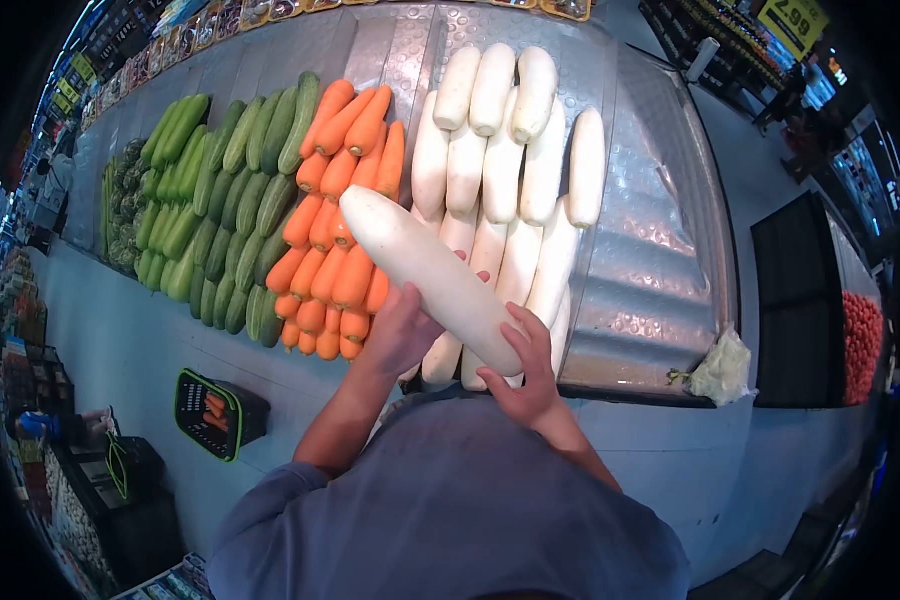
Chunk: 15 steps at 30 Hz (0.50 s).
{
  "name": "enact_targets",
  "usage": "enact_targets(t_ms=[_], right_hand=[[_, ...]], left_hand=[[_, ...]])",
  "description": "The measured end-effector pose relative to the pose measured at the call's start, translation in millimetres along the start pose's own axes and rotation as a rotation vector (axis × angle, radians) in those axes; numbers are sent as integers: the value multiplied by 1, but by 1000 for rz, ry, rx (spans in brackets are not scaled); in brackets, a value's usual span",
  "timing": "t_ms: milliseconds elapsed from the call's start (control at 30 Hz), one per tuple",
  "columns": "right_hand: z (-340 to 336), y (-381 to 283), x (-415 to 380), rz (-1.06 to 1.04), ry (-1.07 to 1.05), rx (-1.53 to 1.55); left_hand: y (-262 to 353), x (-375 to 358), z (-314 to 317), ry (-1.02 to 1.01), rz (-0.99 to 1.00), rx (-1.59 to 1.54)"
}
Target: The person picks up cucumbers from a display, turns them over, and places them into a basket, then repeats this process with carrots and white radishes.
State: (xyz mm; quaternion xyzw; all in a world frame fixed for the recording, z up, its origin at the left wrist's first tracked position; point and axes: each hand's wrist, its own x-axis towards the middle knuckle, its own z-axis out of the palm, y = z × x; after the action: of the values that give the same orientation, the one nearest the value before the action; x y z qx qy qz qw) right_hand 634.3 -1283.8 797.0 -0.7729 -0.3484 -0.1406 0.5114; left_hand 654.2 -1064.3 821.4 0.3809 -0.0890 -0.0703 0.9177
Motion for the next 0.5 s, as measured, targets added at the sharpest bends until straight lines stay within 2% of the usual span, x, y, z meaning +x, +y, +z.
enact_targets(t_ms=[33,67,100,167,233,267,300,333,367,400,433,500], right_hand=[[-1,-2,2,-4,14,-27],[-2,-6,5,-1,-58,67],[-4,-8,10,2,-128,160],[-16,-3,22,-1,-137,160],[-22,23,29,210,-63,223],[-17,46,34,299,117,256],[-15,56,46,452,342,495],[-21,79,54,568,469,518],[-24,96,60,559,476,513],[-28,111,65,702,626,601],[-30,124,66,843,777,692],[-30,141,70,847,781,760]], left_hand=[[2,-1,-2,-13,19,105],[4,-2,-2,15,47,113],[3,-3,-6,-21,46,104],[2,-6,-12,85,23,-4],[8,-11,-6,95,-32,-103],[1,-14,-18,177,-111,-162],[2,-18,-21,163,-113,-163],[3,-20,-24,131,-127,-222],[3,-21,-24,99,-140,-281],[7,-23,-10,208,-123,-264],[7,-24,-11,196,-122,-262],[5,-29,-16,189,-105,-179]])
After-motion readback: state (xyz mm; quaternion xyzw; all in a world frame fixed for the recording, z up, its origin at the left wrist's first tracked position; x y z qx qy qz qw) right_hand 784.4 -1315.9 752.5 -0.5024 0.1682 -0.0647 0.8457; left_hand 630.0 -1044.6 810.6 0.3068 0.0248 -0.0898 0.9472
